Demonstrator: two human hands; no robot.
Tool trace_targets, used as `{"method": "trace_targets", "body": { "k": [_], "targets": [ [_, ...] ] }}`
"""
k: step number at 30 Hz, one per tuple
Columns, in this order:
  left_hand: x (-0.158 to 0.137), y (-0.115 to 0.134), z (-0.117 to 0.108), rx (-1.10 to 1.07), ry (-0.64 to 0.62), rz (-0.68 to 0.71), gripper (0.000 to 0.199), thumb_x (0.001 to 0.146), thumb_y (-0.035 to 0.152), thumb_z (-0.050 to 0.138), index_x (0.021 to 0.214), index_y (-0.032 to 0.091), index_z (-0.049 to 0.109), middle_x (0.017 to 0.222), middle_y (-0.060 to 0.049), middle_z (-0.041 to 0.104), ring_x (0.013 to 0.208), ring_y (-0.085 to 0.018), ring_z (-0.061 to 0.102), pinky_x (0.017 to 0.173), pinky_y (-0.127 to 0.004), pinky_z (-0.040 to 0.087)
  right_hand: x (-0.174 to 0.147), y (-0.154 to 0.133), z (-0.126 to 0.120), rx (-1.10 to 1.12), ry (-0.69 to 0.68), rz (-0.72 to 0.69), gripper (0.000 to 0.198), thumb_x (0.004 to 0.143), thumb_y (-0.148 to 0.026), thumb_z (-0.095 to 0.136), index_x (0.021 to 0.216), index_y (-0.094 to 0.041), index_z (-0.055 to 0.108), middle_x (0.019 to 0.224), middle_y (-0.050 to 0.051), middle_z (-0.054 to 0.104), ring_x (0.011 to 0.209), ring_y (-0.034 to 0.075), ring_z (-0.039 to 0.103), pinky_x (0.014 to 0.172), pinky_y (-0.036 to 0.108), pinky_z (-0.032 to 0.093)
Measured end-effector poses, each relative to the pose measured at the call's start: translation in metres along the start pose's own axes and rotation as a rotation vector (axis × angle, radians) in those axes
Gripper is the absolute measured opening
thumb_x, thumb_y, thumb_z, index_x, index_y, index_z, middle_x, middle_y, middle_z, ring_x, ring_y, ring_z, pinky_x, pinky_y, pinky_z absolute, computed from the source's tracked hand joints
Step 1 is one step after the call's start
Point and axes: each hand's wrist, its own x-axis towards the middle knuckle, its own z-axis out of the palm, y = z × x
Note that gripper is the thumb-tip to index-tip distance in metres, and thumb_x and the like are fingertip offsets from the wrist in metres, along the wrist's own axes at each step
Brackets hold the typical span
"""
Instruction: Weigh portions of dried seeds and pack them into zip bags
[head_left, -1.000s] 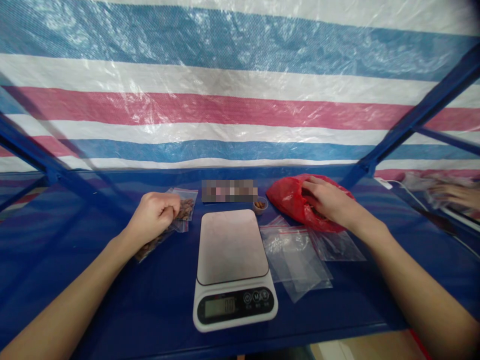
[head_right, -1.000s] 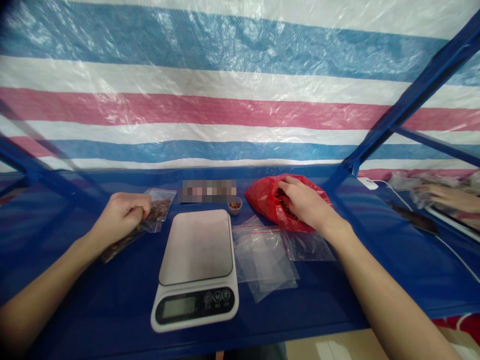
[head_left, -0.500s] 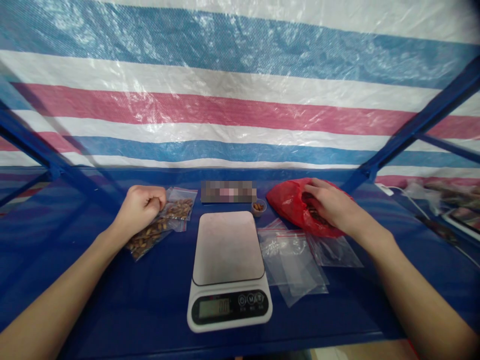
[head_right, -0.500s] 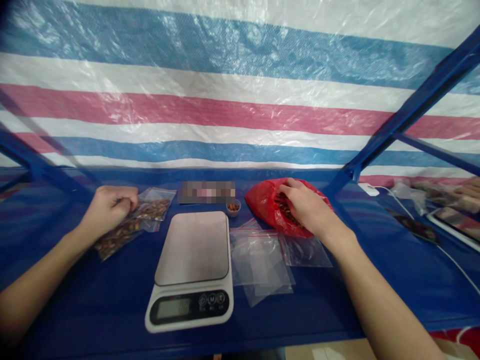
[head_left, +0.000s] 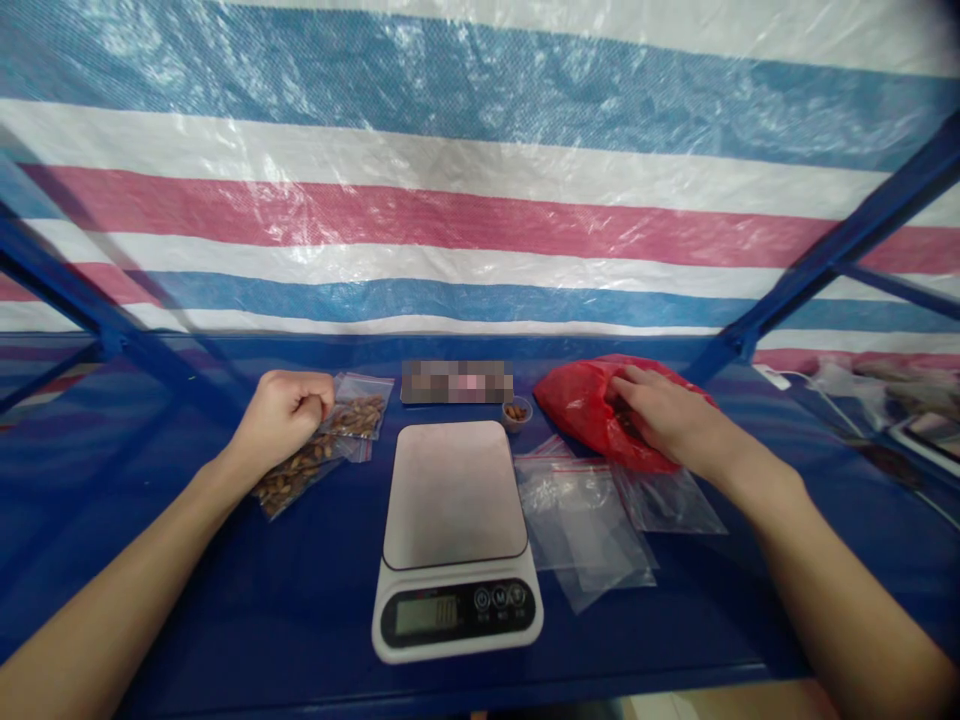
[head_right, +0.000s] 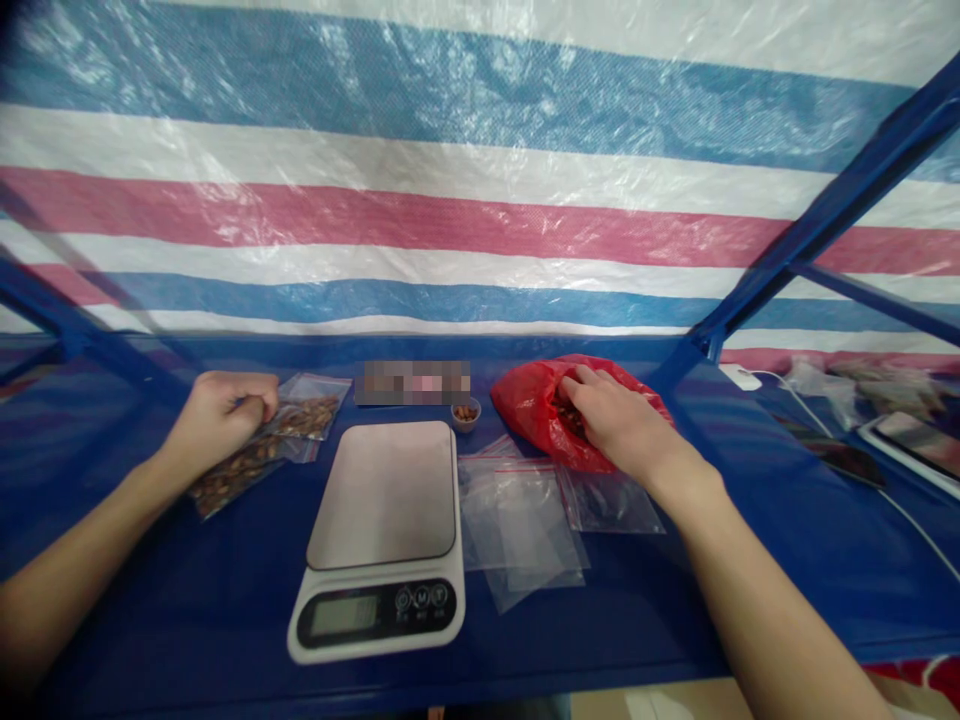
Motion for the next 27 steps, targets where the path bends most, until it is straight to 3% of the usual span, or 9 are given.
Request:
{"method": "trace_targets", "body": {
  "k": [5, 12, 27],
  "targets": [
    [0.000, 0.008, 0.003, -0.021, -0.009, 0.010, 0.022, 0.069, 0.015, 0.041, 0.050, 0.022, 0.051, 0.048, 0.003, 0.053, 0.047, -0.014, 0.051, 0.056, -0.028, 0.038, 0.011, 0.002, -0.003, 0.100, -0.012, -0.033, 0.032, 0.086, 0.000, 0.050, 0.095, -0.019, 0.074, 0.114, 0.016, 0.074, 0.106, 0.031, 0.073, 0.096, 0.042, 0.058],
    [-0.002, 0.012, 0.008, -0.034, -0.024, 0.030, 0.022, 0.069, 0.015, 0.042, 0.052, 0.022, 0.051, 0.050, 0.003, 0.056, 0.049, -0.014, 0.055, 0.058, -0.027, 0.040, 0.010, 0.007, 0.006, 0.081, 0.031, -0.016, 0.037, 0.088, -0.002, 0.051, 0.113, -0.016, 0.074, 0.131, 0.018, 0.072, 0.123, 0.032, 0.071, 0.107, 0.043, 0.055],
    [-0.004, 0.007, 0.015, -0.067, 0.045, 0.119, 0.024, 0.067, 0.009, 0.040, 0.051, 0.020, 0.055, 0.048, 0.005, 0.055, 0.045, -0.011, 0.053, 0.053, -0.024, 0.038, 0.018, 0.008, -0.013, 0.281, 0.118, -0.041, 0.024, 0.093, -0.014, 0.052, 0.087, -0.022, 0.075, 0.099, 0.011, 0.074, 0.084, 0.025, 0.074, 0.075, 0.036, 0.056]
  ]
}}
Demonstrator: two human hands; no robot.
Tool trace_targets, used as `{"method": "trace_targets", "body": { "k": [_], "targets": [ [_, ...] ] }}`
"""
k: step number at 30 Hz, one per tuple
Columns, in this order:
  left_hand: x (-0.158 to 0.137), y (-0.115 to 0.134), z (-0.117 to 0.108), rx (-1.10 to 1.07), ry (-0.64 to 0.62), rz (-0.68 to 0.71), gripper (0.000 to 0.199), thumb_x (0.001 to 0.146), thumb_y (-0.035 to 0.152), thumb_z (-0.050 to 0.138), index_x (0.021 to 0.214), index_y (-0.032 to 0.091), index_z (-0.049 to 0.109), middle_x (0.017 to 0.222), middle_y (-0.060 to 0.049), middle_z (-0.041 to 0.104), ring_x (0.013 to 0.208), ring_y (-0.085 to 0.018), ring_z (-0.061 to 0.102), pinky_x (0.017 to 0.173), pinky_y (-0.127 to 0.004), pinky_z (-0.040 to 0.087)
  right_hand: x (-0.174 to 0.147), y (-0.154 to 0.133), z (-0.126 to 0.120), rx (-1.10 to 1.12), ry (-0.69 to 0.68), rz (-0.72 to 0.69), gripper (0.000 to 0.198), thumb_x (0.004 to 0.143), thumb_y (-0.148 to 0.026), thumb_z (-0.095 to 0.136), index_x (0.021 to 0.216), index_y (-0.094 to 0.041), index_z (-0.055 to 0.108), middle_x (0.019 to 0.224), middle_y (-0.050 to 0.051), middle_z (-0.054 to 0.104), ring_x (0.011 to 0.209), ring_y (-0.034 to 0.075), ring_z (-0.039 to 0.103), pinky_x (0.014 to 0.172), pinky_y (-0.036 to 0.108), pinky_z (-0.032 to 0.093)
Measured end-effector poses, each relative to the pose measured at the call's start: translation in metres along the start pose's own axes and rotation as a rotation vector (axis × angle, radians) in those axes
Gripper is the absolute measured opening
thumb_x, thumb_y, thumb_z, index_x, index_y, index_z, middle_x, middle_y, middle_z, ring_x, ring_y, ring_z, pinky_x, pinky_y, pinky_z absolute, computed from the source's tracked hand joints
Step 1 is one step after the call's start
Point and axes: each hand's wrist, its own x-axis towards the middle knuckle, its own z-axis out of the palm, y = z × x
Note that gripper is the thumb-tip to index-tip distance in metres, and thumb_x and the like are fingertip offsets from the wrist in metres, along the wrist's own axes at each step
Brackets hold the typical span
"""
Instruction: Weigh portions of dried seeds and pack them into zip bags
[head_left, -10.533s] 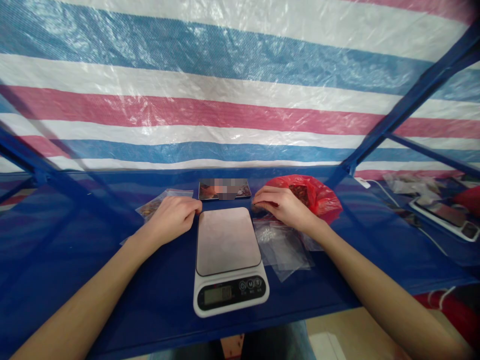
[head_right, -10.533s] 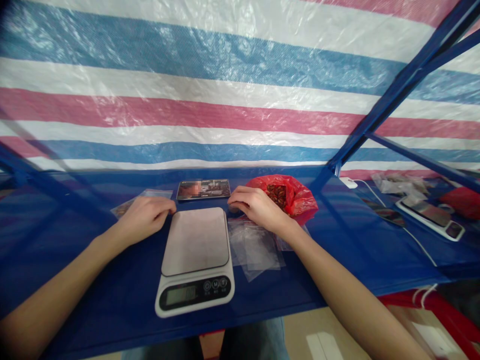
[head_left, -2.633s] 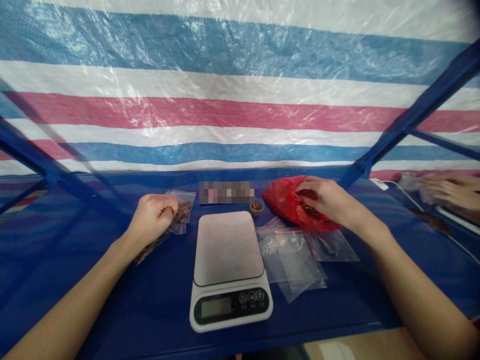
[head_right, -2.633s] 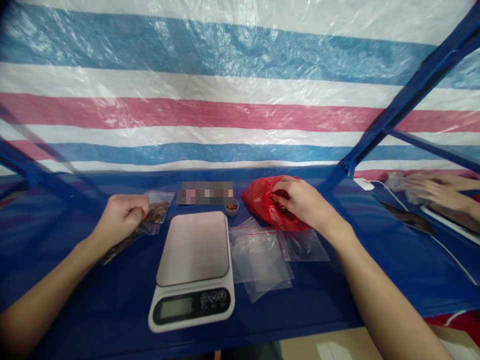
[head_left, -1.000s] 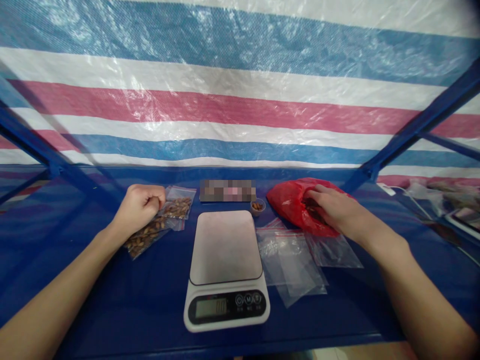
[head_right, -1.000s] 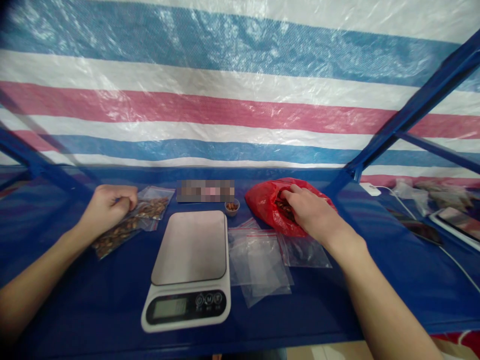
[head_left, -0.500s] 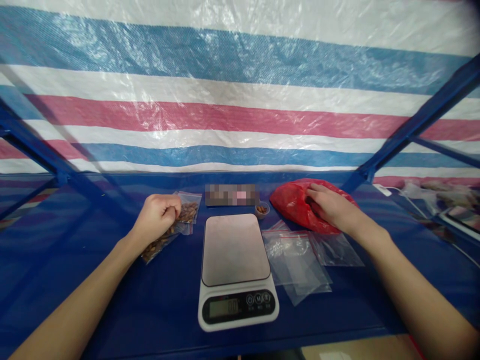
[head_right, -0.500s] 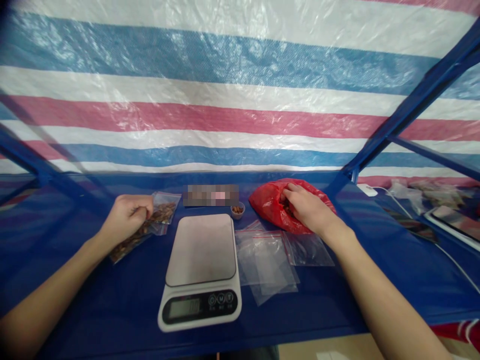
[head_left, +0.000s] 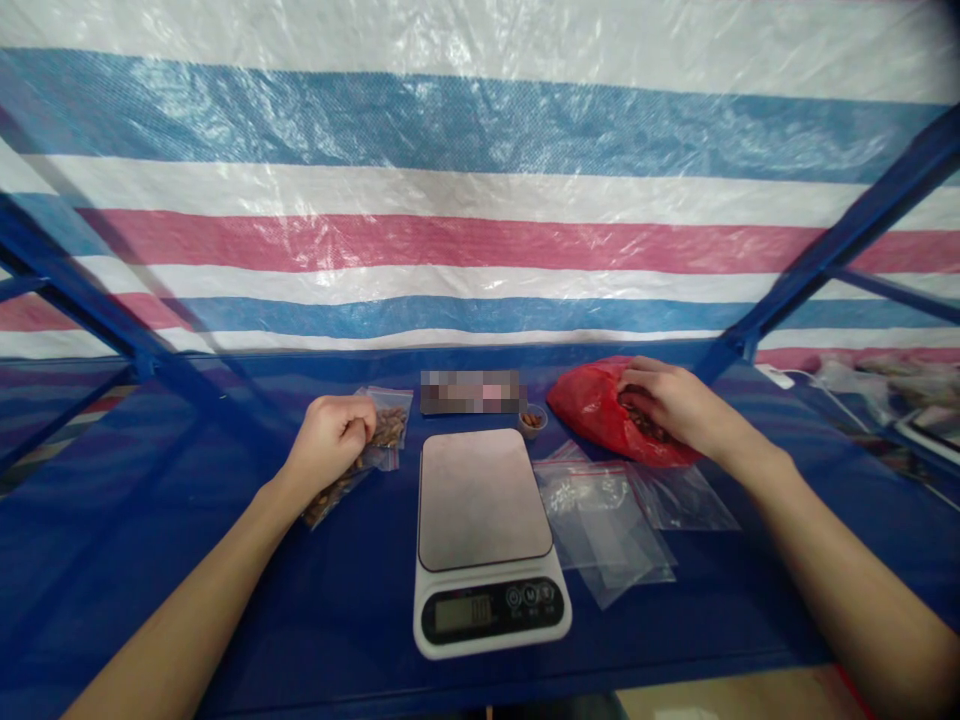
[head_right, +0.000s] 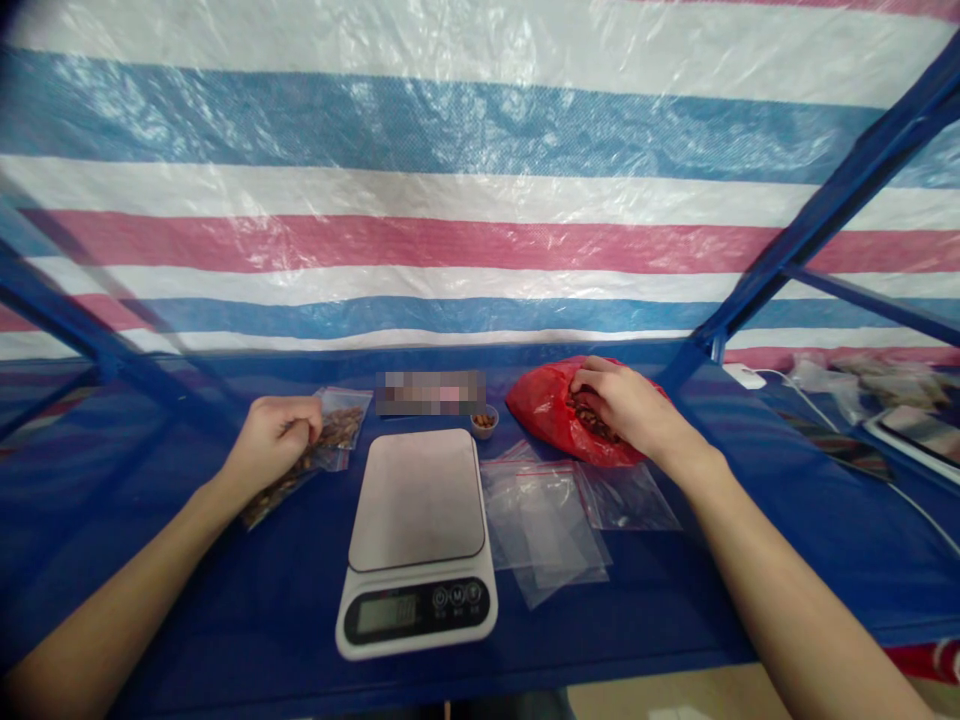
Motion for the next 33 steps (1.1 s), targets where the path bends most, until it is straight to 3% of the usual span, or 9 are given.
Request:
{"method": "trace_targets", "body": {
  "k": [10, 15, 19, 23, 27, 33],
  "targets": [
    [0.002, 0.000, 0.001, 0.028, -0.046, -0.014, 0.024, 0.068, 0.008, 0.040, 0.052, 0.020, 0.053, 0.051, 0.004, 0.056, 0.049, -0.011, 0.055, 0.057, -0.023, 0.039, -0.005, -0.019, -0.030, 0.023, 0.242, -0.023, 0.018, 0.101, -0.028, 0.059, 0.096, -0.023, 0.076, 0.098, 0.011, 0.075, 0.088, 0.028, 0.074, 0.082, 0.041, 0.059],
    [0.005, 0.000, -0.003, 0.060, -0.045, -0.005, 0.024, 0.070, 0.008, 0.041, 0.053, 0.020, 0.053, 0.052, 0.004, 0.057, 0.049, -0.011, 0.056, 0.057, -0.024, 0.039, -0.001, -0.047, -0.036, 0.055, 0.396, 0.013, 0.011, 0.101, -0.027, 0.065, 0.096, -0.025, 0.075, 0.100, 0.008, 0.075, 0.091, 0.028, 0.074, 0.087, 0.043, 0.059],
    [0.006, 0.001, -0.004, 0.063, -0.037, -0.006, 0.025, 0.071, 0.008, 0.041, 0.053, 0.020, 0.052, 0.052, 0.004, 0.057, 0.050, -0.012, 0.056, 0.058, -0.024, 0.039, 0.014, -0.088, -0.019, 0.205, 0.451, -0.036, 0.007, 0.098, -0.020, 0.072, 0.095, -0.024, 0.076, 0.098, 0.007, 0.076, 0.090, 0.025, 0.074, 0.087, 0.039, 0.060],
    [0.004, 0.002, -0.003, 0.055, -0.053, 0.004, 0.024, 0.071, 0.008, 0.041, 0.054, 0.020, 0.053, 0.052, 0.004, 0.057, 0.050, -0.012, 0.056, 0.058, -0.024, 0.039, 0.024, -0.120, 0.010, 0.337, 0.337, -0.132, 0.011, 0.098, -0.013, 0.071, 0.097, -0.023, 0.075, 0.099, 0.006, 0.075, 0.090, 0.022, 0.074, 0.083, 0.035, 0.060],
    [0.003, 0.004, 0.000, 0.042, -0.073, 0.025, 0.025, 0.071, 0.007, 0.040, 0.054, 0.020, 0.053, 0.053, 0.004, 0.055, 0.050, -0.011, 0.055, 0.057, -0.025, 0.038, 0.024, -0.127, 0.030, 0.399, 0.351, -0.143, 0.012, 0.098, -0.011, 0.072, 0.096, -0.023, 0.075, 0.097, 0.005, 0.074, 0.089, 0.020, 0.073, 0.082, 0.033, 0.059],
    [0.004, 0.008, 0.001, 0.020, -0.092, 0.025, 0.025, 0.072, 0.007, 0.040, 0.054, 0.021, 0.052, 0.053, 0.003, 0.053, 0.049, -0.012, 0.053, 0.056, -0.026, 0.038, 0.025, -0.125, 0.041, 0.434, 0.391, -0.120, 0.011, 0.097, -0.012, 0.075, 0.094, -0.023, 0.076, 0.093, 0.004, 0.074, 0.087, 0.019, 0.072, 0.080, 0.032, 0.060]
  ]
}}
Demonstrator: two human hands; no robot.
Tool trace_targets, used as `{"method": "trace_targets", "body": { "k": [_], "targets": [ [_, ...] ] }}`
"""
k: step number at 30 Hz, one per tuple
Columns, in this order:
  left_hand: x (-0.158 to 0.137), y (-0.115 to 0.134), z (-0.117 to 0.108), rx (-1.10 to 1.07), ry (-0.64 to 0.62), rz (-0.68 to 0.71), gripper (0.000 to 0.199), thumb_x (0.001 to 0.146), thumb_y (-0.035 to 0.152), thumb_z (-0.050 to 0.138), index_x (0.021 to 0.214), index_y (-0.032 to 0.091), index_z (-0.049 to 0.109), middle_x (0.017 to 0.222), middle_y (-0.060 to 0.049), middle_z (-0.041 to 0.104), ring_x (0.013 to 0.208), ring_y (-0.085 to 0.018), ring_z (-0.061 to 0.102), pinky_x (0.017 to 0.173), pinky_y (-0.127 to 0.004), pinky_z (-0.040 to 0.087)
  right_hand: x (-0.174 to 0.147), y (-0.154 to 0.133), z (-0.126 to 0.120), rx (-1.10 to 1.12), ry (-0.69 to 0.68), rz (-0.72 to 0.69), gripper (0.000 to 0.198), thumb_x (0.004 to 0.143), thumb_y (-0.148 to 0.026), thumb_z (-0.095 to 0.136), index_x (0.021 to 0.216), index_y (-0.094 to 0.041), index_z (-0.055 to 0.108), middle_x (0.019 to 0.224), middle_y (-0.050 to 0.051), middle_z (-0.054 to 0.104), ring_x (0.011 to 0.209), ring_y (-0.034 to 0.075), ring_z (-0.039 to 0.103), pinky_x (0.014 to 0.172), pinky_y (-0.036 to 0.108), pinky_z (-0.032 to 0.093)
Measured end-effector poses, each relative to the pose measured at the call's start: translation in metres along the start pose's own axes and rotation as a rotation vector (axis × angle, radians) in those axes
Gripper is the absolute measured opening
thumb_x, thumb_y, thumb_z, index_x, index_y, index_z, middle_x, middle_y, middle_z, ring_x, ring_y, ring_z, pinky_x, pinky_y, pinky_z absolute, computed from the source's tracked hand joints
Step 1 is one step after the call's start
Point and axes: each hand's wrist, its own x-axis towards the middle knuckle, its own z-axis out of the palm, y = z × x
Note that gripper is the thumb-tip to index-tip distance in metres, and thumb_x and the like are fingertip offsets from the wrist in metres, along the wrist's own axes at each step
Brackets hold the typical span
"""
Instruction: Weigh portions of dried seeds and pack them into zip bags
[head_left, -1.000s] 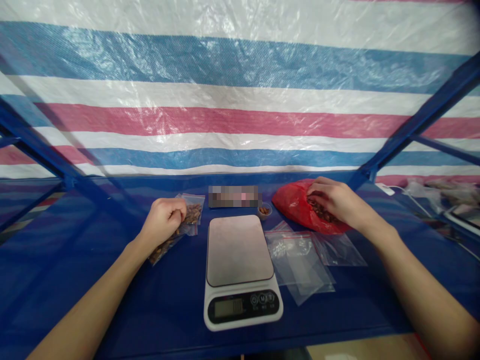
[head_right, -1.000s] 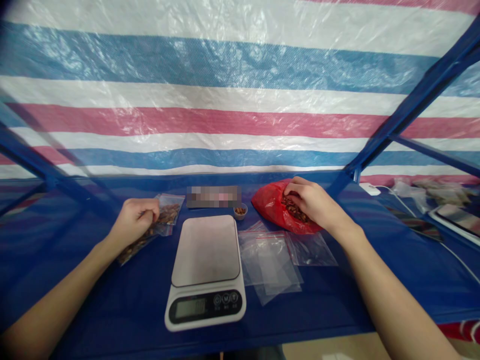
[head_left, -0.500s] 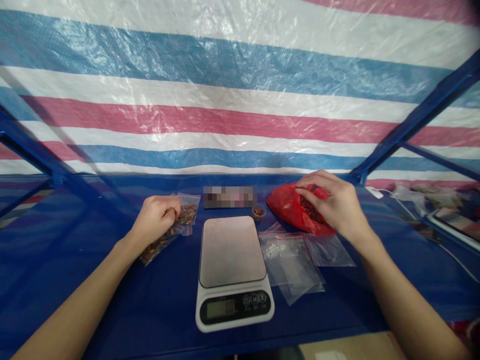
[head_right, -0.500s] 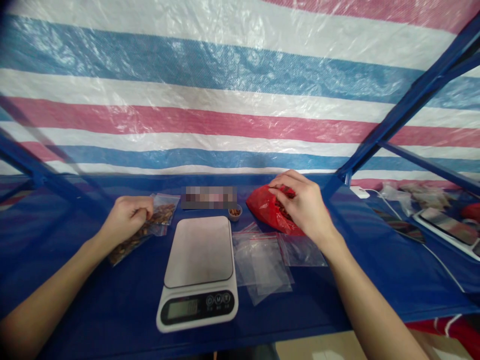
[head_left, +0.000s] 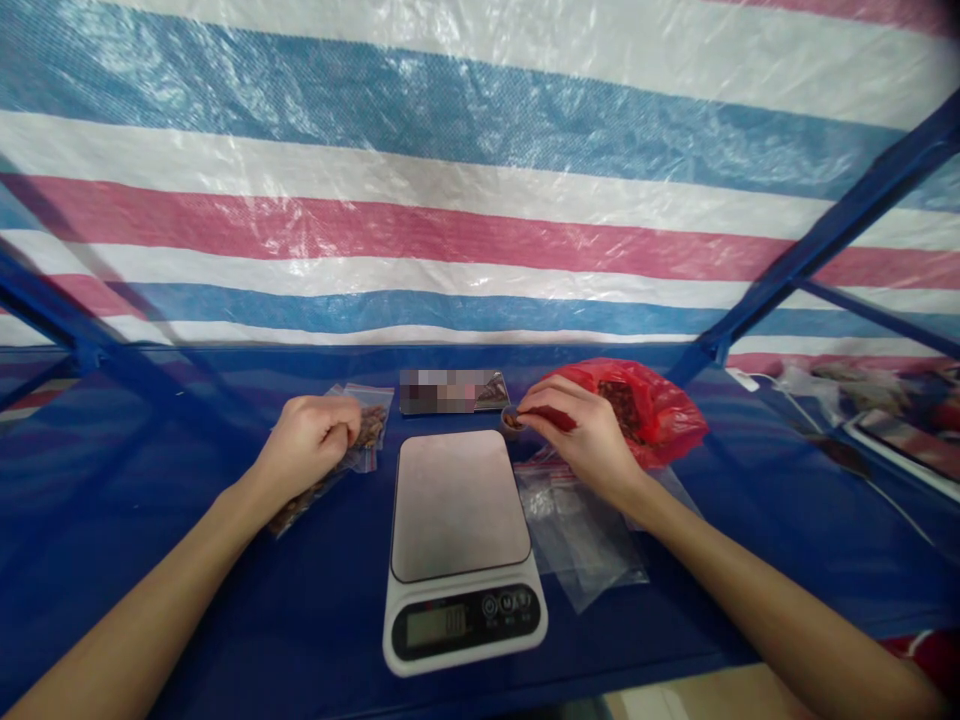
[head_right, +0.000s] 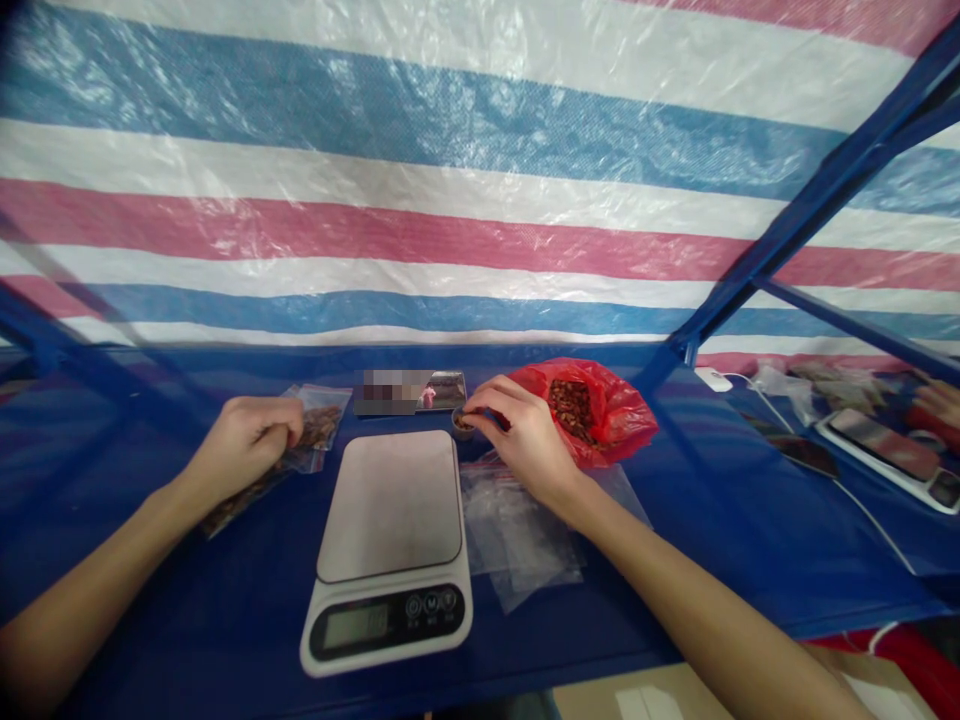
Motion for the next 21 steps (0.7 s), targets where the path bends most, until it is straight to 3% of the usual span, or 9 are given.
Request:
{"method": "trace_targets", "body": {
  "k": [21],
  "targets": [
    [0.0018, 0.0009, -0.0002, 0.009, -0.030, 0.004, 0.025, 0.071, 0.007, 0.039, 0.053, 0.020, 0.051, 0.052, 0.003, 0.054, 0.050, -0.011, 0.053, 0.057, -0.025, 0.038, -0.0042, 0.0074, 0.0043, -0.067, 0.015, -0.040, 0.016, 0.101, -0.017, 0.068, 0.097, -0.025, 0.081, 0.104, 0.006, 0.078, 0.095, 0.022, 0.075, 0.086, 0.036, 0.064]
  ]
}}
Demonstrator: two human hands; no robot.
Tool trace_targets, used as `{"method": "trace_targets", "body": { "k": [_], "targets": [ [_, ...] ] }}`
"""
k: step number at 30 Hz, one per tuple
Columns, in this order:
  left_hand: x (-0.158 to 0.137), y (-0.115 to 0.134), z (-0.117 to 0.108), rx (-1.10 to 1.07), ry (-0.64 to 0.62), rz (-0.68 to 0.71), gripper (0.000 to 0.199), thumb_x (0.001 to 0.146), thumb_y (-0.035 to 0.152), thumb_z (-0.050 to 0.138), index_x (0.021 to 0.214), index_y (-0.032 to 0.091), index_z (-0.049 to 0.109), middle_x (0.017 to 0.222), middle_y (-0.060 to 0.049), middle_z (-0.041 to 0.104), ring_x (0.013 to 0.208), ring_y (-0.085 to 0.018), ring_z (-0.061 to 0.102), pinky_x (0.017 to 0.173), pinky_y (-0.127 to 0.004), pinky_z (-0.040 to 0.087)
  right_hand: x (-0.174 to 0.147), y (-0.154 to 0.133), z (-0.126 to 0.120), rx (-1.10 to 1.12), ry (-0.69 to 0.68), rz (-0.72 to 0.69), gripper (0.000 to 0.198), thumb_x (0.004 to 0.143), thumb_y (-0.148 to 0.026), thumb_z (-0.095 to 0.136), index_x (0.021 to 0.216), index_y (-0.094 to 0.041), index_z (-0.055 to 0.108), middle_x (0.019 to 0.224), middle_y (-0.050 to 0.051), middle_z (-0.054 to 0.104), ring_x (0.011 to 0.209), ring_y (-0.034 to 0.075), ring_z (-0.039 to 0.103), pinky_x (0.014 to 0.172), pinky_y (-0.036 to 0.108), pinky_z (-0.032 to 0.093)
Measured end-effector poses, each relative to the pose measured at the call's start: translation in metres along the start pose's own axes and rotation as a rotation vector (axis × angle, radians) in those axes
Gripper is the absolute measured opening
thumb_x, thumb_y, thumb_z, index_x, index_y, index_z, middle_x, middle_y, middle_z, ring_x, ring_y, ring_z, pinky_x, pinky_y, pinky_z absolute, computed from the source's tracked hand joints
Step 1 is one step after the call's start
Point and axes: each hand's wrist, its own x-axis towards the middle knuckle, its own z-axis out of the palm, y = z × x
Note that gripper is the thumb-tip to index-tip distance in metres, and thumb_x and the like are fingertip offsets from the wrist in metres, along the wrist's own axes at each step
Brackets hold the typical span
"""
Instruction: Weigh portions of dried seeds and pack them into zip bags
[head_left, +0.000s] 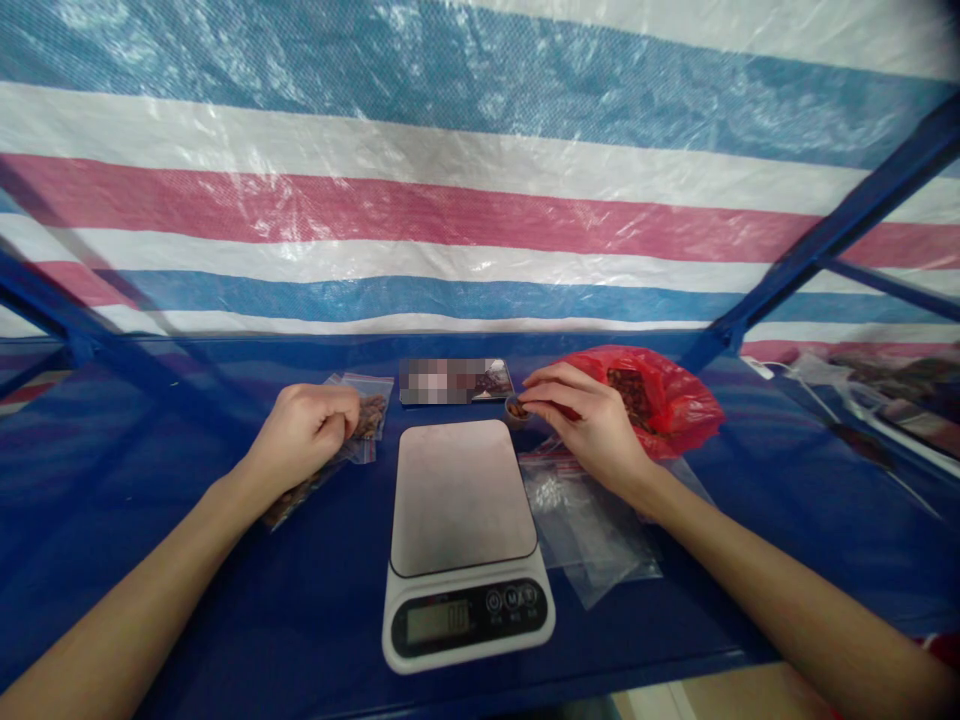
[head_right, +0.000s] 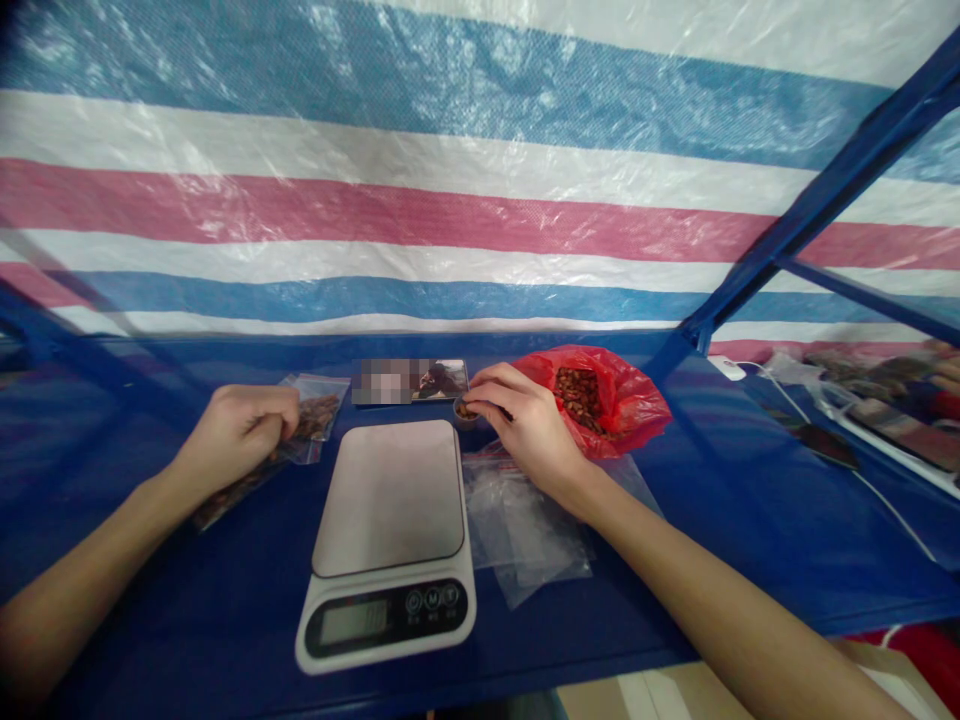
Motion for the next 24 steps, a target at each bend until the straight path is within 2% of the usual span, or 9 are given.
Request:
{"method": "trace_targets", "body": {
  "k": [6, 10, 12, 18, 24],
  "targets": [
    [0.000, -0.002, 0.001, -0.005, 0.016, 0.019, 0.026, 0.071, 0.006, 0.039, 0.054, 0.020, 0.052, 0.052, 0.003, 0.054, 0.049, -0.010, 0.053, 0.056, -0.025, 0.037, 0.001, 0.000, -0.001, 0.020, 0.022, 0.015, 0.017, 0.102, -0.017, 0.066, 0.101, -0.025, 0.081, 0.109, 0.007, 0.081, 0.098, 0.023, 0.076, 0.090, 0.039, 0.064],
    [0.000, -0.002, 0.001, -0.009, 0.001, 0.000, 0.026, 0.072, 0.007, 0.040, 0.053, 0.021, 0.052, 0.053, 0.002, 0.055, 0.050, -0.012, 0.054, 0.057, -0.026, 0.039, 0.001, 0.003, -0.005, -0.022, 0.042, 0.029, 0.027, 0.103, -0.012, 0.057, 0.102, -0.025, 0.081, 0.104, 0.008, 0.079, 0.096, 0.023, 0.076, 0.087, 0.039, 0.063],
    [0.000, -0.002, 0.001, -0.009, -0.006, -0.012, 0.026, 0.072, 0.008, 0.040, 0.053, 0.021, 0.052, 0.053, 0.002, 0.055, 0.050, -0.013, 0.054, 0.057, -0.027, 0.039, 0.001, 0.009, -0.006, -0.083, 0.006, 0.034, 0.029, 0.103, -0.010, 0.055, 0.104, -0.023, 0.081, 0.103, 0.009, 0.079, 0.095, 0.024, 0.075, 0.086, 0.039, 0.063],
    [0.000, -0.001, 0.000, 0.000, -0.014, -0.044, 0.024, 0.071, 0.010, 0.040, 0.054, 0.022, 0.052, 0.052, 0.003, 0.055, 0.050, -0.013, 0.055, 0.056, -0.026, 0.039, -0.002, 0.028, -0.007, -0.327, -0.216, 0.034, 0.026, 0.098, -0.012, 0.065, 0.117, -0.021, 0.080, 0.101, 0.011, 0.081, 0.094, 0.030, 0.071, 0.085, 0.046, 0.060],
    [0.001, 0.000, -0.001, 0.007, -0.012, -0.039, 0.024, 0.070, 0.011, 0.040, 0.054, 0.022, 0.052, 0.052, 0.003, 0.055, 0.050, -0.013, 0.055, 0.056, -0.026, 0.039, -0.003, 0.029, -0.006, -0.393, -0.275, 0.016, 0.026, 0.097, -0.012, 0.067, 0.117, -0.021, 0.080, 0.097, 0.011, 0.081, 0.093, 0.029, 0.067, 0.083, 0.044, 0.055]
  ]
}}
